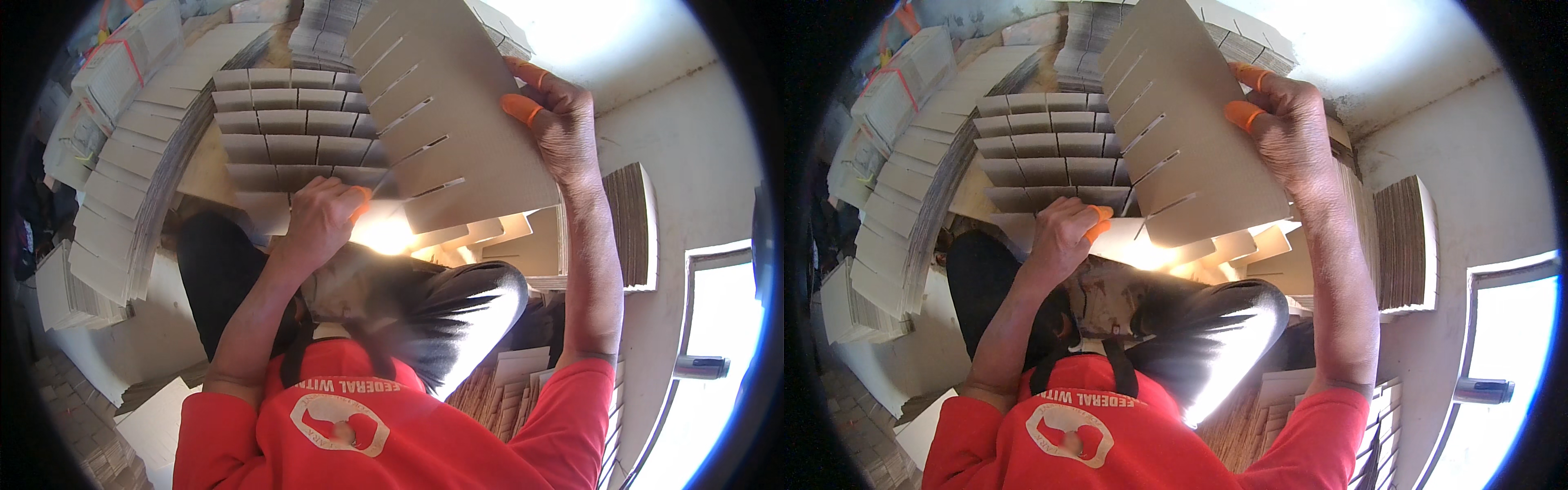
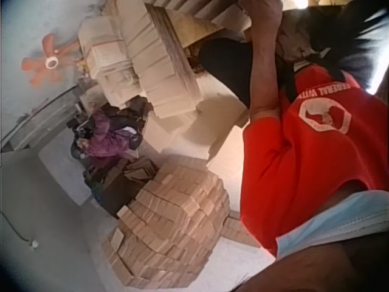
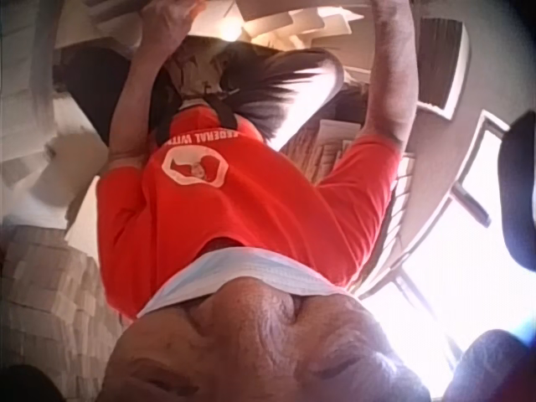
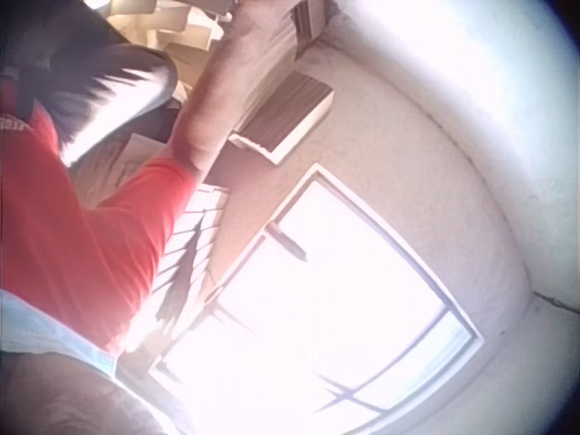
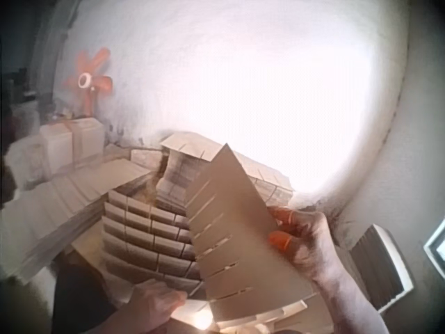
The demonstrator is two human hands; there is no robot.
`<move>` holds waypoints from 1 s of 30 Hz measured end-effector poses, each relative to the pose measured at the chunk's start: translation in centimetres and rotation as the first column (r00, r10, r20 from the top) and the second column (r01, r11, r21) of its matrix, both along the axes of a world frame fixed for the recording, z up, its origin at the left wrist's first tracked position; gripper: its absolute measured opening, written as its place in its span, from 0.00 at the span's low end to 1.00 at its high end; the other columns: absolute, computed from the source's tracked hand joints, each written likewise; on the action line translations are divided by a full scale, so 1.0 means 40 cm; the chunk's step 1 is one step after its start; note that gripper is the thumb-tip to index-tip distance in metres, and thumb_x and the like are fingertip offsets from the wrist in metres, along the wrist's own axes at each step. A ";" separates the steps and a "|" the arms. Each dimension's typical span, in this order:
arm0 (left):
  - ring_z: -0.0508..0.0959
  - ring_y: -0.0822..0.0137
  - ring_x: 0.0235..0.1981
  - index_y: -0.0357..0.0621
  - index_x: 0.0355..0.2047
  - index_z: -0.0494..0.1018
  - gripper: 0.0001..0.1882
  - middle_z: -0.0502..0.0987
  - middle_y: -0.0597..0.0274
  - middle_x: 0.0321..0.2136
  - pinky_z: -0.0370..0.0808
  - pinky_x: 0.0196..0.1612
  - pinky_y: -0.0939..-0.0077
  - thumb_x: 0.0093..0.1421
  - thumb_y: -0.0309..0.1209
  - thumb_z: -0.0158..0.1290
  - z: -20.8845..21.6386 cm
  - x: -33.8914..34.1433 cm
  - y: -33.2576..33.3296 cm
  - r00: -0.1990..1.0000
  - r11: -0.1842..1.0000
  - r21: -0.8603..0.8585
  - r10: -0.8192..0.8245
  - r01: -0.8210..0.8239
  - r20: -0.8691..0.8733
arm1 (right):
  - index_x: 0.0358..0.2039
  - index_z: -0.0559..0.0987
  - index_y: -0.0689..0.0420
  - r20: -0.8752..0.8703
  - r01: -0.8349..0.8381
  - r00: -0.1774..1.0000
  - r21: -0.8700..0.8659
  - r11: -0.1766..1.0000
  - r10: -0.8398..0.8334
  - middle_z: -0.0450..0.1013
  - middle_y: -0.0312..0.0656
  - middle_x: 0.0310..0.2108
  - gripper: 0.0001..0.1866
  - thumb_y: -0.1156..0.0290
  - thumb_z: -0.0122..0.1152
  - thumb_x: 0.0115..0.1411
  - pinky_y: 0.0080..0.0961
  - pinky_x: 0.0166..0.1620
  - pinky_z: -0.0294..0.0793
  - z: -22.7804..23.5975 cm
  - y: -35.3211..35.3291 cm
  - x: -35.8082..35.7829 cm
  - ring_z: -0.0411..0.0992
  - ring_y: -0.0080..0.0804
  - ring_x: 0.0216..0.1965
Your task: The person sits on the floor and repeatedly folds pre-cut cardboard sheets into accordion-style dividers, then stacks them. The person handles the cardboard by hand without visible tools.
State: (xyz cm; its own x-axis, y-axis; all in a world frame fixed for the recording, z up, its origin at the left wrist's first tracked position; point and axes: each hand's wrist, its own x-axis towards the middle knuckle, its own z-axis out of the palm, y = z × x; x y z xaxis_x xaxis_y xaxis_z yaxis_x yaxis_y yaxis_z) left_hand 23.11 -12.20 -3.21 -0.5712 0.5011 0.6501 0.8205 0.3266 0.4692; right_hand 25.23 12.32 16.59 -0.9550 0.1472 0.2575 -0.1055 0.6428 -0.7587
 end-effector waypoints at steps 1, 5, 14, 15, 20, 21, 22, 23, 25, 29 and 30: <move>0.74 0.55 0.24 0.41 0.30 0.79 0.07 0.74 0.56 0.20 0.71 0.29 0.62 0.49 0.25 0.63 0.002 0.001 0.000 1.000 1.000 0.000 0.004 -0.004 0.006 | 0.55 0.76 0.63 0.010 -0.008 1.000 0.025 1.000 0.007 0.80 0.40 0.34 0.23 0.85 0.61 0.57 0.16 0.38 0.78 -0.005 0.002 -0.003 0.76 0.19 0.33; 0.74 0.55 0.24 0.42 0.30 0.80 0.08 0.74 0.57 0.20 0.71 0.29 0.63 0.48 0.26 0.63 0.005 0.002 -0.001 0.999 1.000 0.008 0.010 -0.011 0.031 | 0.55 0.76 0.62 -0.031 -0.008 0.999 -0.001 1.000 0.008 0.80 0.39 0.33 0.23 0.85 0.61 0.57 0.16 0.38 0.78 0.001 -0.003 -0.004 0.76 0.18 0.33; 0.73 0.56 0.24 0.42 0.31 0.80 0.08 0.73 0.57 0.20 0.71 0.29 0.64 0.48 0.25 0.64 -0.001 0.003 -0.004 0.999 1.000 0.011 0.001 -0.001 0.035 | 0.55 0.76 0.61 -0.019 -0.036 0.999 -0.025 0.999 0.035 0.80 0.39 0.34 0.23 0.85 0.61 0.57 0.16 0.40 0.78 0.001 0.013 0.012 0.76 0.18 0.34; 0.73 0.56 0.23 0.42 0.31 0.80 0.08 0.73 0.57 0.20 0.71 0.29 0.64 0.48 0.25 0.63 -0.002 0.003 -0.004 0.999 1.000 0.008 -0.002 0.002 0.038 | 0.55 0.76 0.61 -0.004 -0.030 1.000 -0.014 0.999 0.030 0.80 0.39 0.34 0.23 0.85 0.61 0.57 0.15 0.40 0.77 0.003 0.010 0.015 0.76 0.18 0.34; 0.75 0.57 0.24 0.41 0.30 0.80 0.07 0.76 0.57 0.21 0.72 0.30 0.65 0.47 0.24 0.63 -0.011 -0.002 -0.002 1.000 1.000 0.014 -0.014 0.014 0.016 | 0.55 0.75 0.64 0.008 -0.047 0.999 -0.006 0.999 0.047 0.80 0.40 0.34 0.23 0.86 0.61 0.57 0.16 0.38 0.77 -0.024 0.000 0.015 0.76 0.18 0.33; 0.75 0.58 0.25 0.41 0.29 0.80 0.07 0.76 0.57 0.21 0.72 0.30 0.65 0.47 0.24 0.63 -0.017 -0.004 -0.002 1.000 1.000 0.020 -0.020 0.020 0.007 | 0.56 0.74 0.66 -0.008 -0.079 0.997 -0.046 0.996 0.078 0.80 0.41 0.34 0.24 0.86 0.60 0.57 0.16 0.36 0.77 -0.029 0.012 0.014 0.76 0.18 0.32; 0.75 0.58 0.25 0.41 0.29 0.80 0.07 0.77 0.57 0.22 0.72 0.31 0.65 0.48 0.24 0.63 -0.015 -0.003 -0.003 1.000 1.000 0.013 -0.019 0.018 0.024 | 0.56 0.73 0.67 -0.026 -0.111 0.994 -0.087 0.990 0.109 0.80 0.42 0.33 0.24 0.86 0.60 0.57 0.16 0.34 0.77 -0.033 0.018 0.011 0.76 0.18 0.32; 0.75 0.58 0.25 0.41 0.29 0.79 0.07 0.77 0.57 0.22 0.72 0.31 0.65 0.48 0.24 0.63 -0.010 0.001 -0.004 0.999 1.000 0.006 -0.017 0.017 0.040 | 0.56 0.74 0.67 -0.031 -0.091 0.996 -0.070 0.993 0.089 0.80 0.42 0.33 0.24 0.86 0.60 0.57 0.16 0.34 0.77 -0.032 0.016 0.010 0.76 0.19 0.32; 0.76 0.58 0.25 0.41 0.29 0.79 0.07 0.78 0.57 0.23 0.72 0.31 0.65 0.48 0.24 0.63 -0.007 0.002 -0.003 0.999 1.000 -0.004 -0.017 0.017 0.051 | 0.55 0.74 0.68 -0.043 -0.050 0.998 -0.034 0.998 0.049 0.80 0.43 0.33 0.23 0.86 0.59 0.57 0.16 0.33 0.77 -0.025 0.008 0.012 0.76 0.19 0.31; 0.75 0.58 0.25 0.41 0.29 0.80 0.07 0.78 0.57 0.22 0.72 0.32 0.64 0.48 0.24 0.62 -0.004 0.001 -0.001 0.998 1.000 -0.009 -0.018 0.018 0.054 | 0.55 0.75 0.65 0.059 -0.084 0.994 -0.076 0.994 0.089 0.80 0.39 0.33 0.23 0.87 0.59 0.58 0.14 0.38 0.76 -0.030 -0.021 0.000 0.75 0.18 0.33; 0.75 0.57 0.25 0.41 0.30 0.80 0.07 0.78 0.57 0.22 0.72 0.32 0.64 0.48 0.24 0.62 -0.003 0.002 0.000 0.998 1.000 -0.010 -0.016 0.016 0.062 | 0.55 0.75 0.65 0.088 -0.080 0.993 -0.023 0.997 0.082 0.80 0.39 0.34 0.23 0.87 0.59 0.58 0.14 0.38 0.76 -0.028 -0.034 -0.005 0.75 0.18 0.33</move>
State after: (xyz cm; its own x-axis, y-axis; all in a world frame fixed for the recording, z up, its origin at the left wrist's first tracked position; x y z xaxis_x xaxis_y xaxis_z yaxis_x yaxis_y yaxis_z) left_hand 23.19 -12.19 -3.34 -0.6020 0.5170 0.6085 0.7952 0.3190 0.5157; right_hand 25.05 10.97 15.49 -0.9829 0.0727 0.1690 -0.0881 0.6202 -0.7795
